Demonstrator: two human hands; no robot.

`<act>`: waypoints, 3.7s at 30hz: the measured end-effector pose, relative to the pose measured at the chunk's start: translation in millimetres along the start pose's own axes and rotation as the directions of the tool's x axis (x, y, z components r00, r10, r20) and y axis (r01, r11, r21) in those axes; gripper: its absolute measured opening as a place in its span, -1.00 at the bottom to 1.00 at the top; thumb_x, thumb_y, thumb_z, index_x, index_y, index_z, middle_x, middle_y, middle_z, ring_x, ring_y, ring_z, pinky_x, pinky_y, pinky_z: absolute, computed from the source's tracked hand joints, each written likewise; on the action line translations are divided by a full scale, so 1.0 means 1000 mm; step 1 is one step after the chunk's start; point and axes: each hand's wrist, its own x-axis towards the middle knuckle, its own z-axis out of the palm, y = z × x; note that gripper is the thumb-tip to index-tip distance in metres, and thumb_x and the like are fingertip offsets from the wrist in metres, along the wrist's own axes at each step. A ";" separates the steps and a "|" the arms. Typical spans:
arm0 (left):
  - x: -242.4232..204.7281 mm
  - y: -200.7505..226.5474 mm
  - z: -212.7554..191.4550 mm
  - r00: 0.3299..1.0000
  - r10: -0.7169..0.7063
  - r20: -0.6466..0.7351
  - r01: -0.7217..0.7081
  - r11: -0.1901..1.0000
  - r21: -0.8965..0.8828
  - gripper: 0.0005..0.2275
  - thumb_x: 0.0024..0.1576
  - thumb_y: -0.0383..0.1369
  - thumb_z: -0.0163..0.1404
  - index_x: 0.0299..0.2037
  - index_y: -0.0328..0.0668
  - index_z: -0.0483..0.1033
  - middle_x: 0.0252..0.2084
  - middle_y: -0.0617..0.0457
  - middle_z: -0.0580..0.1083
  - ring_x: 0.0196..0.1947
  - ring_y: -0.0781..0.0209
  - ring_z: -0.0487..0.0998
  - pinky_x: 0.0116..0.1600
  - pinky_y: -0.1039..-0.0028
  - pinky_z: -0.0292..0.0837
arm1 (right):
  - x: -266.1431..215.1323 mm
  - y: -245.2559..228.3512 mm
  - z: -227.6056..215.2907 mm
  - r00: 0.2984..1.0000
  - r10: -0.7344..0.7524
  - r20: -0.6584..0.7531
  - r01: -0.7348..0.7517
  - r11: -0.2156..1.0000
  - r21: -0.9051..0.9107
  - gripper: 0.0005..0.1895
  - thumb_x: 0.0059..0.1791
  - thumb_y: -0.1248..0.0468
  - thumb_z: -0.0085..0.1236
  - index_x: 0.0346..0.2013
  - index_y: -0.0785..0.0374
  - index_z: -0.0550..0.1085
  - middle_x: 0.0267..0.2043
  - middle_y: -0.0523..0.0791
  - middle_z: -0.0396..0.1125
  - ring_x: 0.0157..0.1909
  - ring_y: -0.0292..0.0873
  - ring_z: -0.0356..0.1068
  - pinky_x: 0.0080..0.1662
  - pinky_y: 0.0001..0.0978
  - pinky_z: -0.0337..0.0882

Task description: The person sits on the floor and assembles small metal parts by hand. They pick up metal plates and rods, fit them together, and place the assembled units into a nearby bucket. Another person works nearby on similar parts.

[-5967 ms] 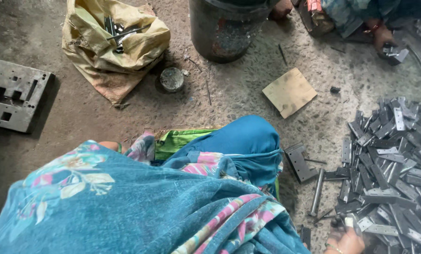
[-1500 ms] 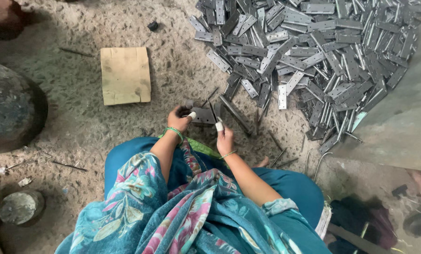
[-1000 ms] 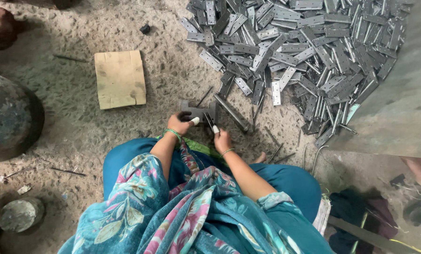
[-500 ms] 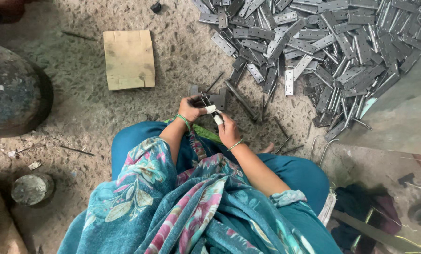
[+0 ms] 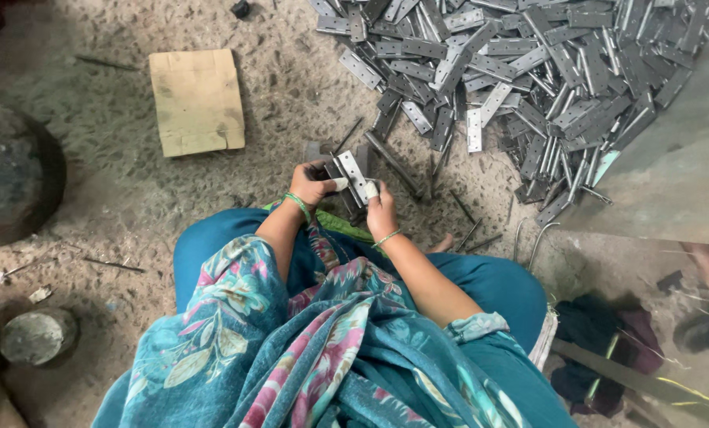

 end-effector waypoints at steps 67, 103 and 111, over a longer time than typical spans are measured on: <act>0.029 -0.036 0.010 0.918 -0.149 -0.368 0.077 0.976 -0.203 -0.33 -0.28 -0.59 0.36 0.08 -0.12 0.34 -0.17 0.07 0.57 -0.22 0.20 0.63 -0.13 0.33 0.60 | 0.019 -0.136 -0.066 0.854 -0.521 0.012 0.482 0.781 -0.396 -0.65 -0.12 0.57 0.13 -0.05 0.36 0.57 -0.08 0.06 0.42 -0.04 0.11 0.46 -0.01 -0.11 0.46; 0.009 -0.012 0.014 1.000 0.007 0.009 -0.005 0.987 -0.159 -0.60 -0.18 -0.66 0.23 -0.09 -0.35 0.54 -0.22 0.03 0.61 -0.28 0.21 0.64 -0.12 0.34 0.63 | 0.011 -0.069 -0.045 0.898 0.341 0.279 -0.440 0.675 0.592 -0.80 0.03 0.46 0.09 -0.05 0.36 0.52 -0.18 -0.16 0.49 -0.18 -0.27 0.47 -0.08 -0.39 0.47; 0.014 -0.017 0.017 0.995 0.094 -0.031 -0.094 0.995 -0.027 -0.71 -0.04 -0.57 0.28 -0.11 -0.34 0.57 -0.22 0.09 0.60 -0.29 0.35 0.58 -0.13 0.47 0.56 | 0.011 -0.098 -0.055 0.932 0.192 0.308 -0.310 0.862 0.400 -0.72 -0.08 0.50 0.28 -0.08 0.39 0.54 -0.14 -0.16 0.50 -0.13 -0.32 0.47 -0.06 -0.44 0.48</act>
